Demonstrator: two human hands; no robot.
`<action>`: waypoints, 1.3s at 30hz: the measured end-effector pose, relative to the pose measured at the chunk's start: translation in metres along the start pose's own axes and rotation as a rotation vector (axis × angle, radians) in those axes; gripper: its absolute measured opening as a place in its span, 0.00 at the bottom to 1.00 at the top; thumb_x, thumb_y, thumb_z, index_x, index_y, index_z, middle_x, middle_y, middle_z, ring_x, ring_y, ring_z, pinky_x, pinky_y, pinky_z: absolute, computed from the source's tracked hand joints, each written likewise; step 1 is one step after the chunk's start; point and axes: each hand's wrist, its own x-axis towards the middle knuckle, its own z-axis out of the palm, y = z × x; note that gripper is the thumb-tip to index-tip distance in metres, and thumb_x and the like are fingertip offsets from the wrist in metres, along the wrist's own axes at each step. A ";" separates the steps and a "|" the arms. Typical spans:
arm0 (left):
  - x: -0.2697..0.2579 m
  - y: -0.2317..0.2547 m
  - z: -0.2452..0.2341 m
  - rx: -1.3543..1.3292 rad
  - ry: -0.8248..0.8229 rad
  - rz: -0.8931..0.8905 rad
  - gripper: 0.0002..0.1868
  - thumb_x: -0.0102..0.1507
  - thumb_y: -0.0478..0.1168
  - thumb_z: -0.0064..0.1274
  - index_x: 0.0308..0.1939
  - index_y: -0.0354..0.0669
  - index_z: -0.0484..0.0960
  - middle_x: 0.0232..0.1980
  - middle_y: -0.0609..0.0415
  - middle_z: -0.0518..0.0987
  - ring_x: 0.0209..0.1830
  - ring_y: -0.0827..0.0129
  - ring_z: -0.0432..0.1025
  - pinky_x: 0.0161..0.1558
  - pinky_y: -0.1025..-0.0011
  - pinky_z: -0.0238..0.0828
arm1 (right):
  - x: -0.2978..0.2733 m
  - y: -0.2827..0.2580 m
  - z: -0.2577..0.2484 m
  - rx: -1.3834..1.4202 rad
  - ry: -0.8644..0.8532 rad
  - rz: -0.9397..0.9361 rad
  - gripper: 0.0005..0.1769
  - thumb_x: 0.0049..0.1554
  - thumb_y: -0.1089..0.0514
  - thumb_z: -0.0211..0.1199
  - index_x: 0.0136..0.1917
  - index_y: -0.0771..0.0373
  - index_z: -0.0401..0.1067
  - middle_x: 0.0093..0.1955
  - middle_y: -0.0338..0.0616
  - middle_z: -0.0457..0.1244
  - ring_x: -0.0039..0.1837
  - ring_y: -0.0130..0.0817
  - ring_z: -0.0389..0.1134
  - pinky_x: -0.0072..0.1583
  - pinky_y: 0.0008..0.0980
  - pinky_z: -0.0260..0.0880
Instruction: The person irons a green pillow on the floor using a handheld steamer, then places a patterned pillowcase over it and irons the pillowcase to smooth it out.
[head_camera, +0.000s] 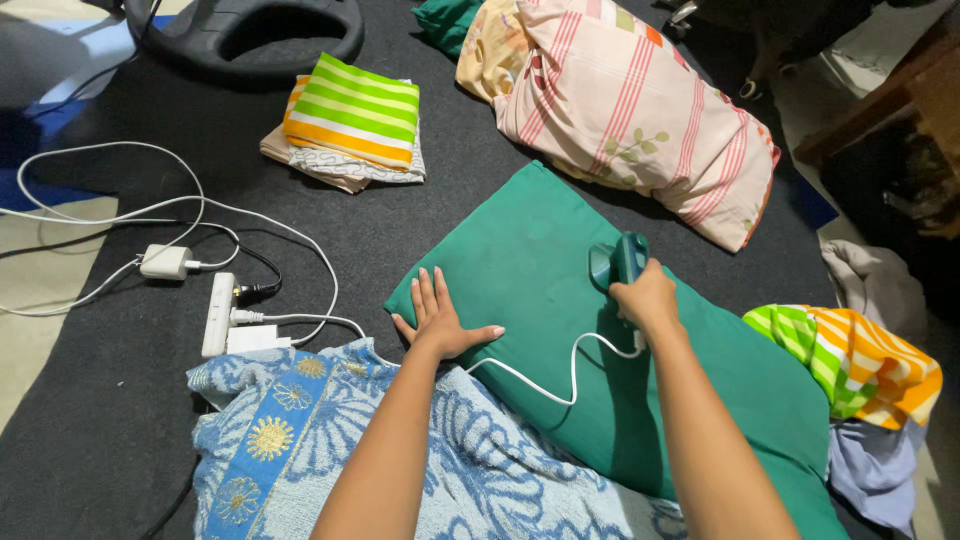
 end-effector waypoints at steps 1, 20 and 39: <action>0.001 0.000 0.000 0.006 -0.001 -0.002 0.88 0.38 0.79 0.65 0.79 0.52 0.16 0.84 0.50 0.15 0.83 0.61 0.09 0.71 0.29 0.15 | 0.005 -0.004 0.002 -0.001 0.014 -0.033 0.34 0.47 0.59 0.68 0.65 0.73 0.64 0.41 0.59 0.70 0.35 0.44 0.74 0.41 0.41 0.75; 0.001 -0.005 0.002 -0.017 -0.015 0.039 0.88 0.39 0.79 0.64 0.80 0.51 0.16 0.84 0.47 0.14 0.83 0.58 0.08 0.71 0.29 0.11 | 0.022 -0.062 0.024 -0.064 -0.032 -0.338 0.46 0.42 0.57 0.72 0.73 0.63 0.63 0.58 0.66 0.68 0.58 0.60 0.72 0.60 0.49 0.71; 0.002 -0.005 0.002 -0.017 0.000 0.041 0.88 0.40 0.78 0.65 0.79 0.50 0.16 0.84 0.47 0.14 0.83 0.59 0.09 0.71 0.29 0.12 | 0.022 -0.065 0.009 -0.037 -0.150 -0.197 0.44 0.45 0.59 0.70 0.75 0.59 0.63 0.46 0.59 0.71 0.36 0.42 0.73 0.41 0.40 0.74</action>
